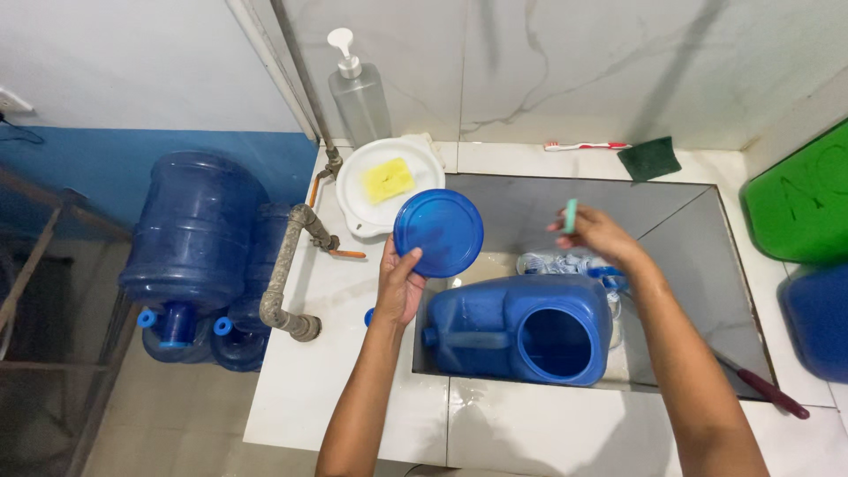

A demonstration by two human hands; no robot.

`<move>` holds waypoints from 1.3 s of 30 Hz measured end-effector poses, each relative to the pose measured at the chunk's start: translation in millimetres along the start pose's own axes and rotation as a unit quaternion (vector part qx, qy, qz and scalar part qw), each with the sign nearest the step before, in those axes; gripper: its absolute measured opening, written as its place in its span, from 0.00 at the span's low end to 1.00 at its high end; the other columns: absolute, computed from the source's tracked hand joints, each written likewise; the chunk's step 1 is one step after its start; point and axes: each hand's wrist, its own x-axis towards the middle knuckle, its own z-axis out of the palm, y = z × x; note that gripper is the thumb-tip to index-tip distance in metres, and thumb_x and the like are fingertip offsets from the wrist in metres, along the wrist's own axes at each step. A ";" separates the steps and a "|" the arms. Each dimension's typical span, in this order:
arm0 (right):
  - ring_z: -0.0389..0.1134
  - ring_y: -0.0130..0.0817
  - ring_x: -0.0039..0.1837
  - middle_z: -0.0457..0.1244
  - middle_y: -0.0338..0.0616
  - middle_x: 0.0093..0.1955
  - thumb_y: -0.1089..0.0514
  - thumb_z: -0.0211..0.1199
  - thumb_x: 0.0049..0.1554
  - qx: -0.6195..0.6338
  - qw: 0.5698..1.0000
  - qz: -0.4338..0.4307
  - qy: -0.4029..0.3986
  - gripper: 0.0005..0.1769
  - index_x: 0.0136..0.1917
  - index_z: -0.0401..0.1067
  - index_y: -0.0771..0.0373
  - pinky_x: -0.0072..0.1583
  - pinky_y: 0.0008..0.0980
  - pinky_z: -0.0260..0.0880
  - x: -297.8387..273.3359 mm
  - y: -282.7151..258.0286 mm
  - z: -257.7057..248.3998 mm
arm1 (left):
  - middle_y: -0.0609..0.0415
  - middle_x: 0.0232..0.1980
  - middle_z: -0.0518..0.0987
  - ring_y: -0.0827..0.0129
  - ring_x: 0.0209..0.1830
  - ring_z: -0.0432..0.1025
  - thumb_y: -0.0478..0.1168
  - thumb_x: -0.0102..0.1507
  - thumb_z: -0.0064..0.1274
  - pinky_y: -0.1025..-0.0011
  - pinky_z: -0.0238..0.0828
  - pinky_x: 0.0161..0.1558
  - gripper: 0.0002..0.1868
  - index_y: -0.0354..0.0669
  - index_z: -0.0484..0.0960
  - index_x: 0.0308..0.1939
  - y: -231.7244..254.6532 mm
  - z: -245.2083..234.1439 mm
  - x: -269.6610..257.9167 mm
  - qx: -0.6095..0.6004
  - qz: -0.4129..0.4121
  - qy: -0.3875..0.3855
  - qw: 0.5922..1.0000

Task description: The person cleans a large blue plastic container in a sink. They use scissors to cut the container's cap, then scrub the exterior and interior with a sponge and a toothbrush. The person rinses the container with water from the tap and uses a long metal rod to clean the inside. Finally, they rinse the cap and place it back on the container.

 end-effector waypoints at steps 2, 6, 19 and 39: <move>0.74 0.35 0.47 0.71 0.47 0.52 0.49 0.55 0.59 0.169 0.975 0.003 -0.141 0.23 0.63 0.67 0.63 0.54 0.33 0.76 -11.5 -12.5 35.4 | 0.48 0.64 0.75 0.61 0.64 0.70 0.37 0.64 0.53 0.57 0.69 0.65 0.30 0.41 0.65 0.70 0.9 0.2 -1.3 -0.043 -0.013 0.026 0.999; 0.70 0.47 0.40 0.68 0.54 0.39 0.46 0.59 0.60 -0.153 0.988 -0.028 -0.023 0.21 0.53 0.69 0.68 0.46 0.42 0.71 -59.8 -30.4 113.3 | 0.47 0.65 0.73 0.58 0.66 0.69 0.39 0.62 0.54 0.53 0.68 0.66 0.32 0.42 0.64 0.71 -0.9 -4.3 3.9 -0.096 -0.027 0.052 0.994; 0.66 0.56 0.28 0.60 0.54 0.22 0.42 0.56 0.63 -0.343 0.909 -0.156 0.180 0.25 0.33 0.70 0.62 0.34 0.50 0.64 -135.3 2.6 172.5 | 0.43 0.61 0.78 0.59 0.62 0.74 0.32 0.65 0.52 0.57 0.70 0.68 0.24 0.28 0.71 0.65 -31.7 23.8 0.0 -0.048 0.041 0.045 0.997; 0.65 0.28 0.32 0.64 0.35 0.32 0.42 0.52 0.65 0.127 0.985 -0.072 0.092 0.20 0.41 0.71 0.58 0.34 0.30 0.61 -110.4 0.1 163.9 | 0.42 0.66 0.75 0.53 0.63 0.72 0.55 0.72 0.43 0.53 0.69 0.66 0.32 0.34 0.66 0.70 -55.4 59.6 -21.3 -0.095 0.058 -0.031 0.993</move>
